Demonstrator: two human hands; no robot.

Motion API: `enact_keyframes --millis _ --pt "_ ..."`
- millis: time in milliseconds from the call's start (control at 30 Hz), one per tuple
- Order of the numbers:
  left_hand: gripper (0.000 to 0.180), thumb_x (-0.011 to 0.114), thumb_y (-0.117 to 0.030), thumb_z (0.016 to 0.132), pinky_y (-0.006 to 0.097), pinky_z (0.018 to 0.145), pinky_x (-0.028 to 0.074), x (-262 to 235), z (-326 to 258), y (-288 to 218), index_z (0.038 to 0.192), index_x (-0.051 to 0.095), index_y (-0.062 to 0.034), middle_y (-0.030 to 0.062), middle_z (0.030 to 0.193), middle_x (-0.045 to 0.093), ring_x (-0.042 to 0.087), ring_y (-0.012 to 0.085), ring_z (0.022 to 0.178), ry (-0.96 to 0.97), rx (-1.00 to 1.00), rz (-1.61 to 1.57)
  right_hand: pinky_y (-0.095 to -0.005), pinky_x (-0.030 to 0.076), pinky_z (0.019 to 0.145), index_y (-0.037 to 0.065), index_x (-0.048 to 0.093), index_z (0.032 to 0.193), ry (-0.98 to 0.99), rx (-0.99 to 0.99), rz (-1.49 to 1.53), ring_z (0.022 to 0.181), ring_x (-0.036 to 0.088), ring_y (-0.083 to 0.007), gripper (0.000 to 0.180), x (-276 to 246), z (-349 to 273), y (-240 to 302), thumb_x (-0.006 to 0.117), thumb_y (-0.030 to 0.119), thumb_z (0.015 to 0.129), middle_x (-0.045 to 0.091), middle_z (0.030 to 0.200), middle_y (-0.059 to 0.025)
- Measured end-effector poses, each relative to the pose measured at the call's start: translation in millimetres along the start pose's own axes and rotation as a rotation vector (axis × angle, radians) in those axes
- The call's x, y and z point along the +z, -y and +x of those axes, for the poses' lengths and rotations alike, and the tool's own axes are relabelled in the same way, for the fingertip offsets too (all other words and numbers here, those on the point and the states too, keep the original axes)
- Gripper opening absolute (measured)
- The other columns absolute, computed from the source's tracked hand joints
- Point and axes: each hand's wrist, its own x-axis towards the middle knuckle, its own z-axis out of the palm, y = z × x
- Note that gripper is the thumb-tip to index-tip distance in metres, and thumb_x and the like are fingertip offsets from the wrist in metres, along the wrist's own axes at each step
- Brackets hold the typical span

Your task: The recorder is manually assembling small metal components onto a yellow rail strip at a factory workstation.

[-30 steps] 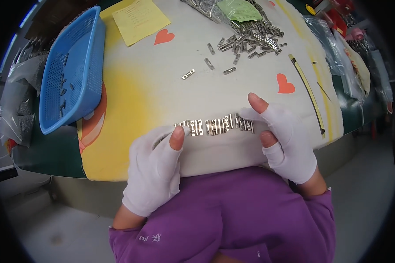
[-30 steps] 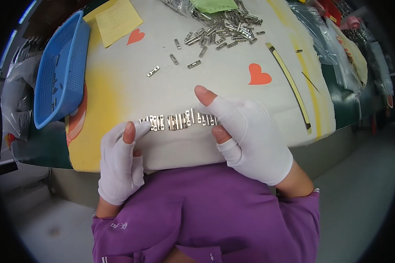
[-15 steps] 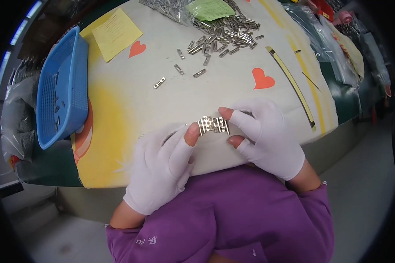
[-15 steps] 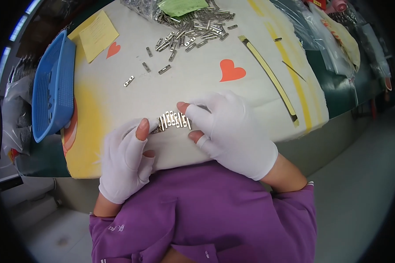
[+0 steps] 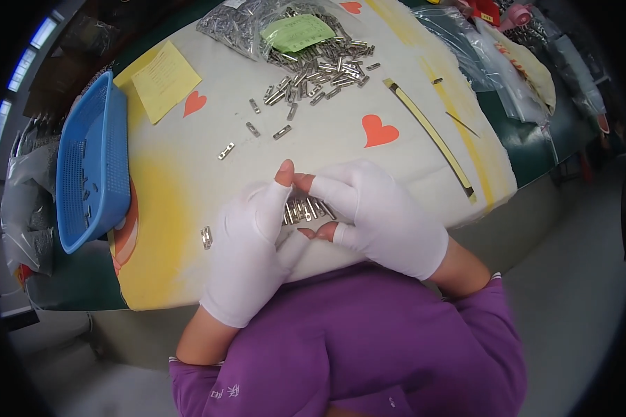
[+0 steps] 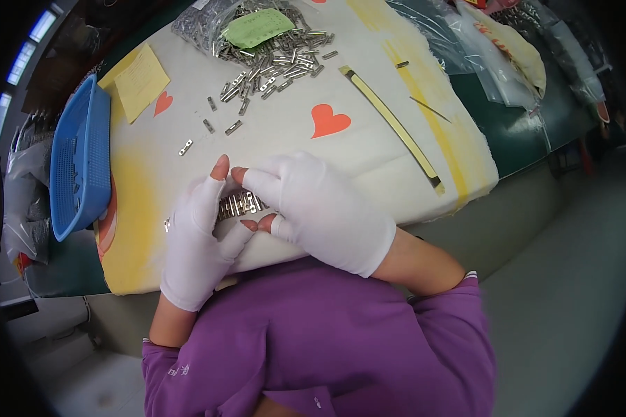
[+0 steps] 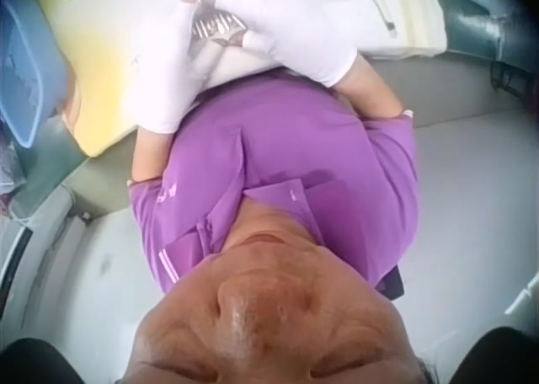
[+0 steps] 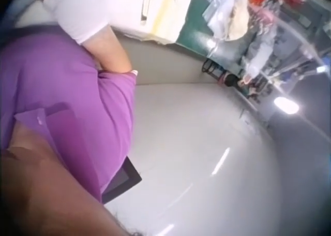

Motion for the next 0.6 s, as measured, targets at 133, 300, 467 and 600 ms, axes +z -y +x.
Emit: enact_keyframes --millis 133,300,467,600 --pt "0.086 0.078 -0.008 0.072 0.042 0.078 0.048 3 3 -5 0.148 0.038 -0.0050 0.0097 0.099 0.064 0.060 0.0305 0.090 -0.005 0.013 0.046 -0.0393 0.050 0.077 0.003 0.064 0.114 -0.156 0.139 -0.345 0.091 0.061 -0.0315 0.039 -41 -30 6 0.072 0.007 0.076 0.063 0.100 -0.0134" --pt "0.077 0.077 -0.010 0.074 0.042 0.077 0.047 6 2 -7 0.143 0.043 -0.0035 0.0090 0.095 0.062 0.059 0.0303 0.088 -0.002 0.008 0.149 -0.0354 0.051 0.078 0.004 0.069 0.107 -0.388 0.491 -0.676 0.090 0.063 -0.0294 0.027 -73 -70 -19 0.071 0.009 0.081 0.066 0.098 -0.0122" --pt "0.069 0.076 -0.012 0.075 0.041 0.081 0.046 10 17 -28 0.139 0.048 -0.0049 0.0087 0.098 0.061 0.058 0.0296 0.092 0.059 -0.015 0.145 -0.0367 0.052 0.074 0.004 0.069 0.102 -0.363 0.596 -0.594 0.083 0.065 -0.0304 0.022 -71 -80 -34 0.071 0.012 0.081 0.066 0.093 -0.0134" --pt "0.066 0.075 -0.011 0.076 0.040 0.089 0.044 15 19 -24 0.136 0.050 -0.0071 0.0093 0.101 0.060 0.056 0.0307 0.098 0.094 -0.044 0.160 -0.0387 0.052 0.074 0.004 0.068 0.098 -0.238 0.507 -0.894 0.084 0.065 -0.0318 0.017 -76 -79 -43 0.067 0.014 0.085 0.065 0.089 -0.0133"
